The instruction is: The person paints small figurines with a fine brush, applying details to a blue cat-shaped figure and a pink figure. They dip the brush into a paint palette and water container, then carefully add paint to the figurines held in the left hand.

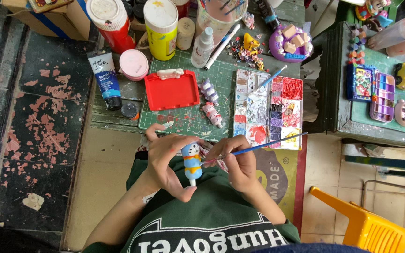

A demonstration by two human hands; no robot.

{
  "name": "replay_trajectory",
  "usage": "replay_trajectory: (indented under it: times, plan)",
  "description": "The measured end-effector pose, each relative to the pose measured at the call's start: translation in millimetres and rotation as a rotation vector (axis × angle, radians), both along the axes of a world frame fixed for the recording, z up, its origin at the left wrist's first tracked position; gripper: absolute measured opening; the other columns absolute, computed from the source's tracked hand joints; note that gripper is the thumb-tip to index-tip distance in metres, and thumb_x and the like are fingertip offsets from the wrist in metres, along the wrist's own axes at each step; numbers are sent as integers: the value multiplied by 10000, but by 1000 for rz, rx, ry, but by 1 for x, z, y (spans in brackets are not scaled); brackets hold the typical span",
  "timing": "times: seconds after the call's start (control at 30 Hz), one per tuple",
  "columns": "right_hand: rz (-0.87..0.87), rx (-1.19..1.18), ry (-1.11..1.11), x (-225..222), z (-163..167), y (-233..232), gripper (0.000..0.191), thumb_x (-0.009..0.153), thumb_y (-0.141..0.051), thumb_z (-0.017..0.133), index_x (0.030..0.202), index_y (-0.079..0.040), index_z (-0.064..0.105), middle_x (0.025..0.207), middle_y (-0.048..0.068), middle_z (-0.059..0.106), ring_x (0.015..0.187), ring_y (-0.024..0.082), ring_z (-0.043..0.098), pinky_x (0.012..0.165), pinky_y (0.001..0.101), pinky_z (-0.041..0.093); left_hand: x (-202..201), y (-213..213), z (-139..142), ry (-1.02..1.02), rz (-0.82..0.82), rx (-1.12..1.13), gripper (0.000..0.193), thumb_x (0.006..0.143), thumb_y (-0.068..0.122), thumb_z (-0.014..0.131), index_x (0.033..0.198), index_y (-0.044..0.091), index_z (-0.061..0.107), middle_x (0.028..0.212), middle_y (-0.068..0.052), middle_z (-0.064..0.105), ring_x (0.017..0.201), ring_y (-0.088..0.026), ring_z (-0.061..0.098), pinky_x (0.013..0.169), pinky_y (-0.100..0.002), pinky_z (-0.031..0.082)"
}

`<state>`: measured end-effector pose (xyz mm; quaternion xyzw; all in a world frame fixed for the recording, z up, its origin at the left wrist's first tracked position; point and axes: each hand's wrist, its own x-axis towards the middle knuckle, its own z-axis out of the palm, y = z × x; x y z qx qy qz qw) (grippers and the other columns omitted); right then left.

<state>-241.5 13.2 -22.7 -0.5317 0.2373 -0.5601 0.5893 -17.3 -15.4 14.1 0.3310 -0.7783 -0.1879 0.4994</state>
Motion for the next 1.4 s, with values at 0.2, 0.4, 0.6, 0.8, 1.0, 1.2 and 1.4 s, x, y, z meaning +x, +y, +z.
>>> replay_trajectory:
  times: [0.2, 0.4, 0.6, 0.8, 1.0, 1.2, 1.4]
  plan:
    - [12, -69, 46, 5, 9, -1, 98, 1127, -150, 471, 1131, -65, 421, 1007, 184, 643, 884, 194, 652, 789, 322, 532, -1, 1, -2, 23, -36, 33, 816, 632, 622, 629, 1184, 23, 677, 1013, -34, 749, 798, -214, 692, 1022, -455, 317]
    - [-23, -174, 93, 6, 12, -2, 71, 1097, -97, 523, 1095, -58, 463, 982, 159, 609, 905, 224, 669, 812, 357, 571, -2, 2, -3, 8, -38, 2, 824, 641, 636, 626, 1173, 9, 680, 1030, -55, 753, 776, -230, 677, 1015, -458, 314]
    - [-62, -262, 181, 6, 19, -3, 76, 1059, -83, 578, 1068, -44, 512, 965, 154, 621, 903, 249, 695, 848, 385, 600, -2, 0, -1, 8, -45, -13, 807, 653, 643, 640, 1154, 11, 677, 1040, -65, 751, 789, -238, 689, 990, -446, 312]
    - [-81, -310, 293, 4, 29, -5, 87, 1019, -85, 621, 1029, -54, 541, 916, 146, 657, 859, 250, 722, 781, 366, 604, -2, -2, 1, 8, -53, -30, 787, 655, 658, 649, 1124, 26, 677, 1020, -61, 749, 777, -238, 685, 964, -427, 309]
    - [-108, -375, 405, 2, 36, -7, 106, 976, -77, 646, 1009, -70, 546, 901, 137, 690, 856, 258, 743, 767, 358, 600, -1, -2, 2, -10, -56, -29, 834, 634, 700, 635, 1123, 26, 684, 983, -59, 744, 741, -225, 665, 943, -424, 307]
    - [-101, -371, 401, 2, 35, -6, 104, 977, -73, 648, 1005, -72, 548, 891, 131, 690, 855, 259, 748, 781, 365, 606, 0, -2, 3, -11, -60, -30, 839, 641, 706, 648, 1129, 24, 682, 971, -55, 744, 726, -221, 650, 929, -421, 305]
    - [-92, -343, 391, 1, 32, -3, 106, 998, -105, 649, 1011, -72, 548, 894, 132, 692, 847, 250, 748, 784, 366, 613, 1, -2, 5, -13, -61, -30, 837, 645, 701, 647, 1138, 26, 682, 967, -54, 742, 726, -221, 645, 927, -421, 302]
